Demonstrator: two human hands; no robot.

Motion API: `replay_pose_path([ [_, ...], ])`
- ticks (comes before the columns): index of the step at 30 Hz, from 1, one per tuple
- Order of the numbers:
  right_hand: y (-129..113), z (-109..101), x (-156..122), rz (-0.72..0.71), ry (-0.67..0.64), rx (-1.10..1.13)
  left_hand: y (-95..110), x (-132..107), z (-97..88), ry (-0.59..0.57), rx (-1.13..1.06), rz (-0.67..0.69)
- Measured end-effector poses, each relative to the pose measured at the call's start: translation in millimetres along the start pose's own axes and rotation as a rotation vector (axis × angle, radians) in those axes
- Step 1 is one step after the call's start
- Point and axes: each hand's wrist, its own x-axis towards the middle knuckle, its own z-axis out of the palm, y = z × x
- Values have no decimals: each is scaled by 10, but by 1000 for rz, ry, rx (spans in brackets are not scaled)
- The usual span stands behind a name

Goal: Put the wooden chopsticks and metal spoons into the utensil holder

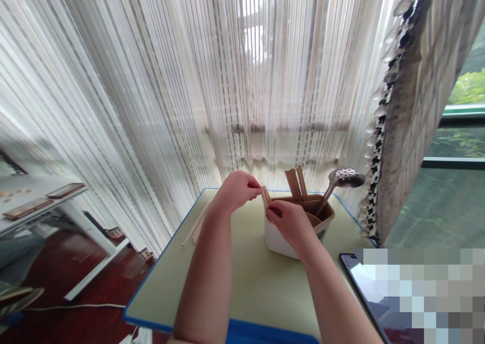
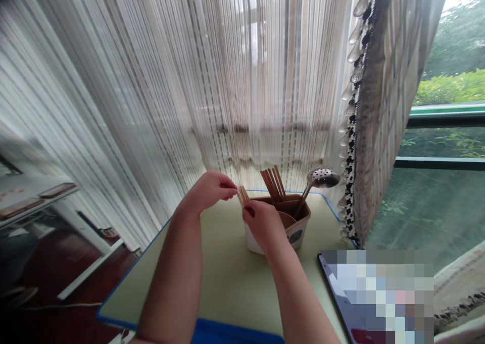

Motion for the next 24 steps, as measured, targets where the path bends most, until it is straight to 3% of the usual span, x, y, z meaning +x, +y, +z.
replay_pose_path([
  [6,-21,10,5,-19,72,6,56,37,-1,-27,157,10],
  [14,-29,44,7,-11,74,-53,128,16,40,68,127,-77],
  [19,-44,21,-10,-8,81,-67,80,46,95,55,49,-92],
  [21,-52,13,-14,-26,90,-72,66,22,84,133,3,-121],
  [24,-99,29,-38,-63,171,-62,49,-80,23,378,-53,-123],
])
